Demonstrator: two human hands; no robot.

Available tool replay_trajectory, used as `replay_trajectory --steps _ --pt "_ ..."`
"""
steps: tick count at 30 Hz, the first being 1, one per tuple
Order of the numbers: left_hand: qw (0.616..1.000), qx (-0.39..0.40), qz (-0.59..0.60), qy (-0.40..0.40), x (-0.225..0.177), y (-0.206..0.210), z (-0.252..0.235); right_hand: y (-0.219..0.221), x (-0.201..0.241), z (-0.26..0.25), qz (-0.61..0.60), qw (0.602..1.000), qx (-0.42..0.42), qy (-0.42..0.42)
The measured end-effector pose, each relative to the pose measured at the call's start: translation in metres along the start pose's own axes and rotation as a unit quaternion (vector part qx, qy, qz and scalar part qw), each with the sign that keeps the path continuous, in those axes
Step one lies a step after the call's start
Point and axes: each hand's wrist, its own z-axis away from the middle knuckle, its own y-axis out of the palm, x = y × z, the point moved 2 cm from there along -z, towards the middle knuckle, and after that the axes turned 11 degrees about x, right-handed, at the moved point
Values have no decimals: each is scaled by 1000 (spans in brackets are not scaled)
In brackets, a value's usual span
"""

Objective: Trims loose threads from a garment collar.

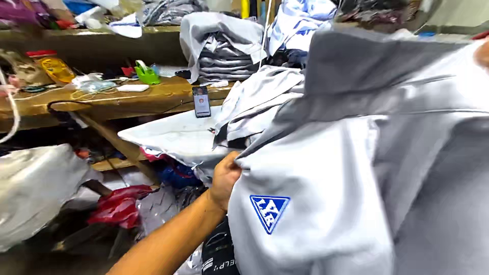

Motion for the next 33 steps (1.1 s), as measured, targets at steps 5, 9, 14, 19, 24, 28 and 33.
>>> replay_trajectory --steps 5,9,14,19,24,28,33 --pt "977 -164 98 99 19 -36 90 149 -18 0 13 980 -11 199" --pt "937 -260 125 197 47 -31 172 235 -53 18 -141 962 78 221" --pt "930 -175 136 292 64 -19 258 337 -50 11 -252 931 142 221" --pt "956 -224 -58 182 30 14 278 421 -56 9 -209 895 292 266" --pt "907 -378 43 181 29 6 267 438 -60 38 33 863 423 275" --pt "866 -447 121 187 43 -12 262 422 -80 53 68 837 430 332" --pt "865 -474 78 146 56 -22 258 431 -115 36 79 831 417 359"
